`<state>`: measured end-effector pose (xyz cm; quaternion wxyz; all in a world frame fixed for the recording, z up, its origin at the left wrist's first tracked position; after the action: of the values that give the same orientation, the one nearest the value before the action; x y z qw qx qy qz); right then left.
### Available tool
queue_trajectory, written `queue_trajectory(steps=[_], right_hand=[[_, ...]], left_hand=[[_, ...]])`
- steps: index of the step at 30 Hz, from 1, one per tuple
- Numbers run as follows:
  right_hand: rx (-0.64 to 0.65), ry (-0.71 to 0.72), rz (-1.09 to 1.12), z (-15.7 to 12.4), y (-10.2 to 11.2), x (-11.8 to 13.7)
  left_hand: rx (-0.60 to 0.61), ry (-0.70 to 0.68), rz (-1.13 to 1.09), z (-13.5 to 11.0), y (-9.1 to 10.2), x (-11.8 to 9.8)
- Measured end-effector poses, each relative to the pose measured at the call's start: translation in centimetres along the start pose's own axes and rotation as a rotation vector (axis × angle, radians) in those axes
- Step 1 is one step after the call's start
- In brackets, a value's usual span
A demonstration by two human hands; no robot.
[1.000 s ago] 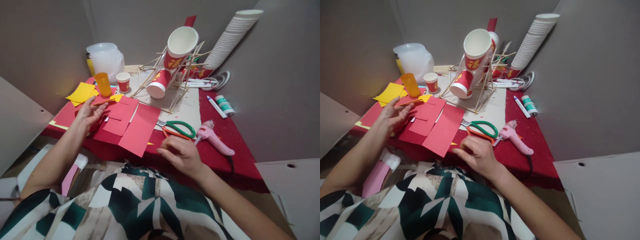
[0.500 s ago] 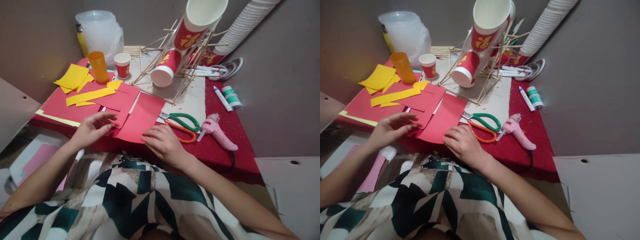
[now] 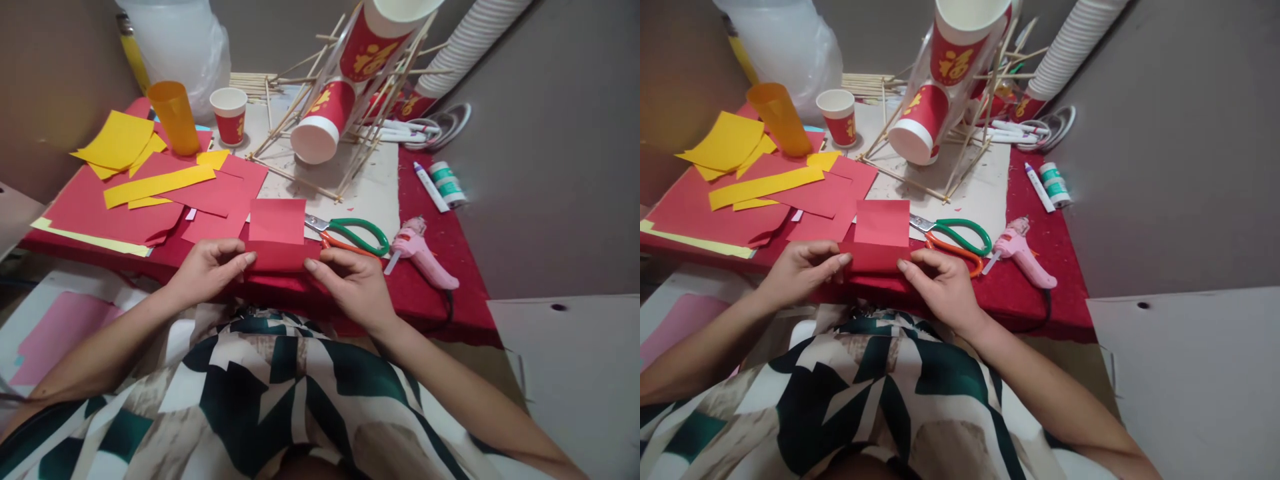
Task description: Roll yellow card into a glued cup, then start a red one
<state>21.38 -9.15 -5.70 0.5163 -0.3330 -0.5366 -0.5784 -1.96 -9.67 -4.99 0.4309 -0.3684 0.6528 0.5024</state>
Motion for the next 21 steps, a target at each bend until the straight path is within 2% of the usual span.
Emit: queue_trajectory(steps=[4,7,9,12,15,18,21], right_hand=[[0.014,-0.080,0.050,0.1,0.2,0.3],[0.037,-0.083,0.047,0.3,0.2,0.3],[0.063,-0.069,0.033,0.4,0.2,0.3],[0.112,-0.067,0.031,0.7,-0.1,0.3],[0.129,-0.076,0.047,1.0,-0.4,0.3],[0.148,-0.095,0.073,1.2,-0.6,0.4],[0.158,-0.137,0.110,1.5,-0.7,0.3]], left_hand=[[-0.054,0.068,-0.142,0.7,0.2,-0.4],[-0.260,-0.031,-0.091,2.5,1.3,-0.8],[-0.348,-0.129,0.053,4.4,2.1,-1.1],[-0.269,-0.227,0.250,7.7,2.5,-1.5],[-0.115,-0.204,0.252,10.0,1.9,-1.7],[-0.007,-0.211,0.259,10.7,0.9,-1.9],[0.001,-0.312,0.309,10.1,0.6,-2.0]])
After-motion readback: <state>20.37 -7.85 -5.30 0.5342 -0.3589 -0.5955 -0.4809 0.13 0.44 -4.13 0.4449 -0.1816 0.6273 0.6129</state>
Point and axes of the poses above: each hand's wrist, its own z-axis towards the middle knuckle, its own y-axis out of the back of the hand, x = y × z, the point moved 1 cm from there along z, towards the middle knuckle, and after that the axes turned 3 degrees about y, right-handed, at the moved point
